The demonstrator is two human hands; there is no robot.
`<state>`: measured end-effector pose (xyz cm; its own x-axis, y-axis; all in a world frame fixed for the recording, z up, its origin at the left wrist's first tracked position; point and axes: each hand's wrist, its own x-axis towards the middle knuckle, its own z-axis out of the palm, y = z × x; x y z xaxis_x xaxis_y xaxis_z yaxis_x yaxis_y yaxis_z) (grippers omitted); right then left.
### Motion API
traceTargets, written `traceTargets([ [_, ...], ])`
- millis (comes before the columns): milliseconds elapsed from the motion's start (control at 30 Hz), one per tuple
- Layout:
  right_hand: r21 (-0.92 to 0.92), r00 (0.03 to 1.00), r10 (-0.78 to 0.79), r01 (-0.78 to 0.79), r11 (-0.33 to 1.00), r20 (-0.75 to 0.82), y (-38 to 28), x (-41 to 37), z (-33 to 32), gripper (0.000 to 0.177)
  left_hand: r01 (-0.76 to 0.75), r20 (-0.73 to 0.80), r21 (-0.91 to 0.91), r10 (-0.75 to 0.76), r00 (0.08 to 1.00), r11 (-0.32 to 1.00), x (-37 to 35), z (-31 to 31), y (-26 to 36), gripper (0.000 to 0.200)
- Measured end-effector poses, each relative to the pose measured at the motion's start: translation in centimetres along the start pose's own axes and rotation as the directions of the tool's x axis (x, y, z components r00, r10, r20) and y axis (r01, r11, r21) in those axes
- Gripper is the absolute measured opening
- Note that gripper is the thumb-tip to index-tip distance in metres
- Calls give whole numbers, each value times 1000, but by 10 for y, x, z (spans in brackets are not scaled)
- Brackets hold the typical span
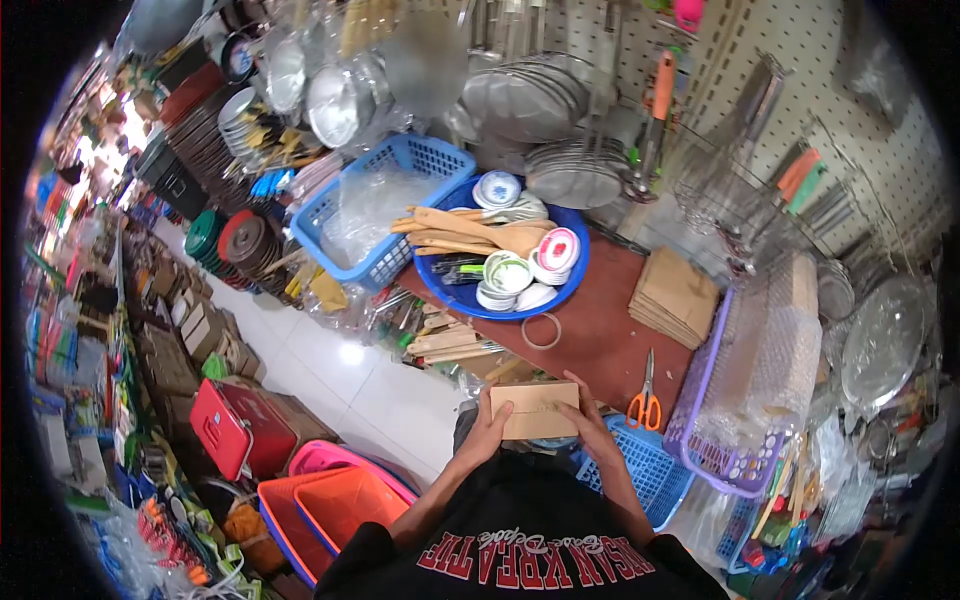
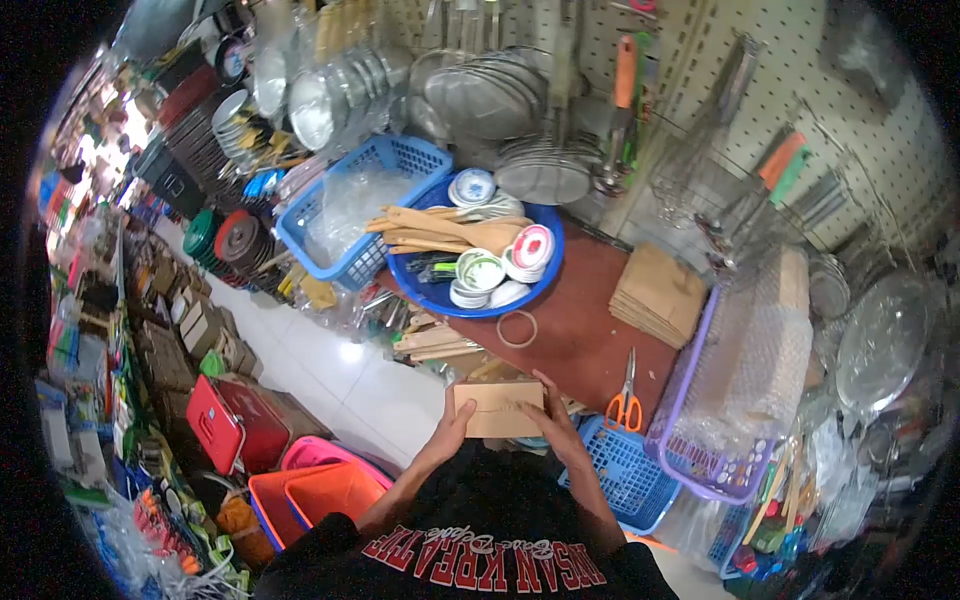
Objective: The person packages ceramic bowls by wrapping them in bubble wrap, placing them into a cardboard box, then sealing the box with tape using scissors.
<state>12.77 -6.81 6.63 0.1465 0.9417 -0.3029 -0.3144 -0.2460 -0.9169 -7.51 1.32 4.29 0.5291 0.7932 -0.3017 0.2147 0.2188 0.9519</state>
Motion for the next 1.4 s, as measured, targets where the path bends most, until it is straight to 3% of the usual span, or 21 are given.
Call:
traceTargets([
  [433,97,989,44,-59,994,144,-38,66,102,68,-122,-103,-140,108,989,983,-14,-112,43,64],
  [633,11,987,20,-22,1000,161,-58,107,157,68,-175,-120,-103,162,979,979,-2,-178,54,59],
  [733,68,989,26,-36,997,143,-58,130,175,67,-192,-120,-143,175,977,971,7,-212,70,53],
  [833,141,985,36,-60,988,169,-71,150,197,66,-273,-86,-72,267,960,959,23,-250,71,49],
  [933,219,982,53,-93,971,182,-73,171,211,65,-224,-66,-156,216,974,962,33,-278,92,50],
  [967,232,986,52,-88,969,158,-74,176,215,66,-309,-96,-154,297,950,938,42,-284,88,51],
  [1067,277,993,42,-72,958,112,-74,184,223,67,-336,-40,131,344,938,933,70,-309,91,62],
  [1100,296,993,32,-65,953,114,-74,185,224,65,-394,-80,155,409,909,906,80,-312,99,54],
  [1200,379,996,10,-41,925,84,-78,191,228,62,-200,-107,6,199,974,980,116,-324,116,49],
  [1233,412,998,5,-32,911,68,-79,193,230,61,-217,-177,85,229,957,972,133,-324,123,39],
  [1333,412,1000,-14,10,911,6,-85,198,235,59,-288,-162,332,355,921,898,191,-329,131,27],
  [1400,400,999,-25,39,916,-42,-88,201,237,59,-416,-58,597,554,831,686,233,-334,121,24],
])
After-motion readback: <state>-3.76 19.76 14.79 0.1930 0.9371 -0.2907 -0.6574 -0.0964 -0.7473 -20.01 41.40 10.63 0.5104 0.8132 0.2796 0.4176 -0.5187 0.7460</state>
